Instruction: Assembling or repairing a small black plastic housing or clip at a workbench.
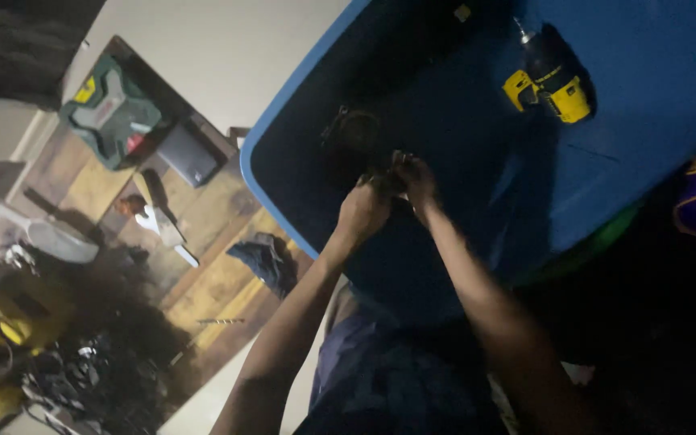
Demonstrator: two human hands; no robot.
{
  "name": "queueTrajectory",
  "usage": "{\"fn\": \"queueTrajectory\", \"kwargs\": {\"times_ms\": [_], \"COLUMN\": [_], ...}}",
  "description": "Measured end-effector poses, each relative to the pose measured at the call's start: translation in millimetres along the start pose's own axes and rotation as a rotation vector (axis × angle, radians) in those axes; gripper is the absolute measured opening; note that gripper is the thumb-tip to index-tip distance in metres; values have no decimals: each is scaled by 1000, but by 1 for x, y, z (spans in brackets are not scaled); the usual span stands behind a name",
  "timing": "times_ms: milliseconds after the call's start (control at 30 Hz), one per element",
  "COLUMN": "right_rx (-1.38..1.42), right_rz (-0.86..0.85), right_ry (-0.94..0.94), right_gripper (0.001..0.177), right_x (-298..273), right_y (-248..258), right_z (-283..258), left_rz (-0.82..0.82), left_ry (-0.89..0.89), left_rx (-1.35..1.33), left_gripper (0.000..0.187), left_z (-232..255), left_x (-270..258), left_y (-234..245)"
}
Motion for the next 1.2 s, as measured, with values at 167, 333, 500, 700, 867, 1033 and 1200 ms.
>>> {"fn": "queueTrajectory", "kwargs": {"times_ms": [167, 333, 500, 700, 867, 1033, 1200], "right_rx": [9, -450, -669, -617, -584, -552, -529], "right_rz": [61, 47, 47, 36, 29, 21, 31], "right_ry": [-14, 142, 374, 338, 282, 211, 160], "right_gripper": [36, 39, 46, 43, 40, 37, 34], "right_x": [43, 94, 171, 192, 205, 166, 119], "right_y": [-3, -12, -52, -115, -130, -132, -113], "right_z": [9, 37, 113, 102, 132, 127, 86], "left_rz": [-249, -290, -324, -337, -360, -397, -421], "left_ry": [242, 200, 157, 116, 93, 79, 41], "left_rx": [251, 297, 357, 427, 468, 506, 532], "left_gripper": [21, 22, 23, 25, 26, 27, 28], "left_z": [-84, -98, -124, -138, -190, -228, -217], "left_x": [31, 63, 86, 104, 72, 2, 31], "left_y": [-61, -56, -64, -41, 13, 41, -41]}}
Point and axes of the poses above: each hand's wrist, its own x-axis towards the middle knuckle, its own y-axis out of the back of the hand, z = x × y, the point moved 8 cm from there along x, towards the middle knuckle, and after that the axes turned 9 degrees about z, right-handed, at the moved point
